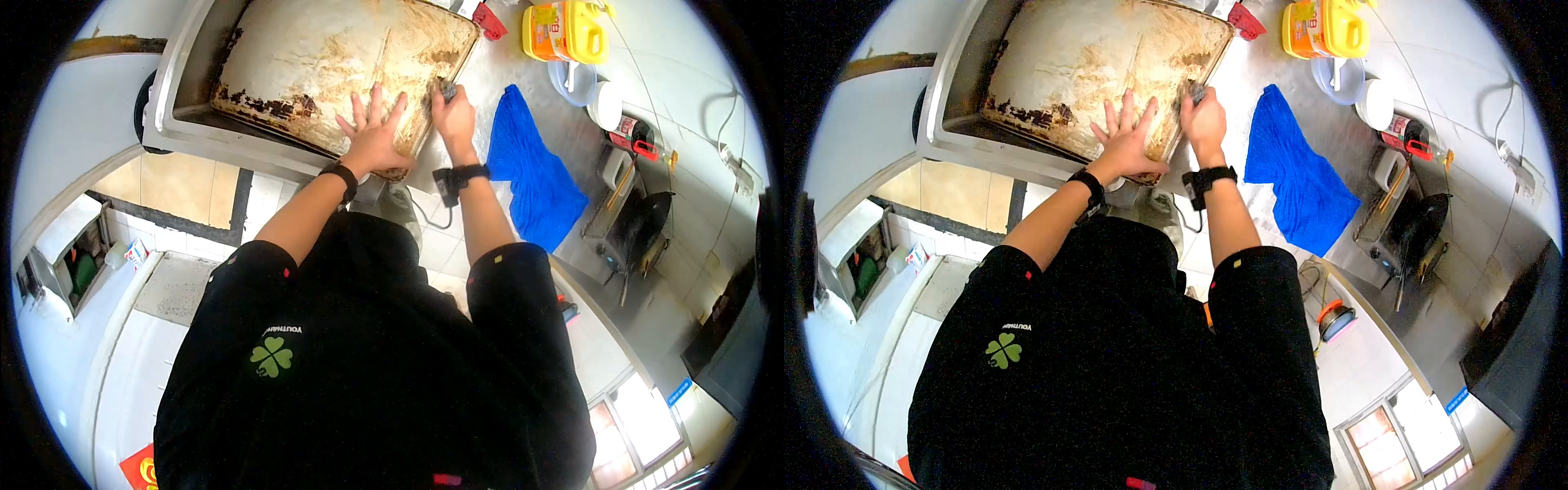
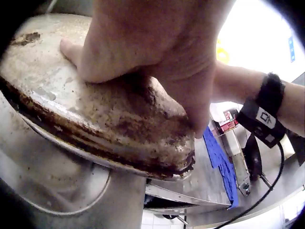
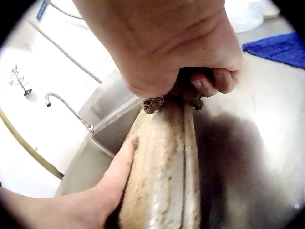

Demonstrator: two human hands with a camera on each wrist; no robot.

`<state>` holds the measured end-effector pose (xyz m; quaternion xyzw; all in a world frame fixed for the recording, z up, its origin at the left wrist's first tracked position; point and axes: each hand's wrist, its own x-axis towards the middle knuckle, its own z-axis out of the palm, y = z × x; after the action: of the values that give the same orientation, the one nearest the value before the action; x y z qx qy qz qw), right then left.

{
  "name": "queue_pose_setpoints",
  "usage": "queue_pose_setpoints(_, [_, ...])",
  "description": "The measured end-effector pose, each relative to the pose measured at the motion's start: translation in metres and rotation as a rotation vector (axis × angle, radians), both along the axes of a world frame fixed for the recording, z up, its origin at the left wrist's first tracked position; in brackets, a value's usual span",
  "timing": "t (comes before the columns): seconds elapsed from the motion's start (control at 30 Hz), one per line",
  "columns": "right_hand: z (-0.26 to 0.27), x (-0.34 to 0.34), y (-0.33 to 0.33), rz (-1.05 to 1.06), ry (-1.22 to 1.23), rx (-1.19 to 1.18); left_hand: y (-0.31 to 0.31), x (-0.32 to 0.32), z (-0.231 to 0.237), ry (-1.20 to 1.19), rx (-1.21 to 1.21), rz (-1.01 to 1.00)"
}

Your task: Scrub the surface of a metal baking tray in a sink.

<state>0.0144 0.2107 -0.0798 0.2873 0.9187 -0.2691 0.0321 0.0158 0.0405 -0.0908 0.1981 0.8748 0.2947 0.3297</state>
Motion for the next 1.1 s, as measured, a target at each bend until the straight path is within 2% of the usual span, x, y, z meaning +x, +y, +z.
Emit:
queue_pose_setpoints(0.13, [-0.004, 0.035, -0.011, -0.087, 0.009, -0.17, 0.0, 0.003, -0.002, -0.001, 0.01, 0.002])
queue_pose_setpoints(0.37, [0.008, 0.004, -0.003, -0.008, 0.01, -0.063, 0.002, 0.001, -0.002, 0.016, 0.008, 0.005])
queue_pose_setpoints(0.63, [0.001, 0.036, -0.017, -0.048, 0.049, -0.114, 0.002, 0.003, -0.004, 0.024, 0.011, 0.015])
queue_pose_setpoints(0.7, [-0.001, 0.018, -0.006, 0.042, 0.033, 0.037, 0.003, 0.002, -0.005, 0.029, 0.012, 0.016])
queue_pose_setpoints(0.8, [0.001, 0.001, -0.002, 0.07, 0.014, 0.087, 0.002, 0.004, -0.003, 0.034, 0.031, 0.023])
queue_pose_setpoints(0.9, [0.002, 0.016, -0.012, -0.014, 0.037, 0.038, 0.002, 0.001, -0.004, 0.03, 0.011, 0.015])
queue_pose_setpoints(1.03, [0.003, 0.034, -0.019, 0.007, -0.038, 0.015, 0.0, 0.004, -0.005, 0.025, 0.005, 0.012])
queue_pose_setpoints(1.1, [-0.001, 0.019, -0.009, 0.074, 0.035, 0.065, 0.001, 0.001, -0.004, 0.036, 0.024, 0.018])
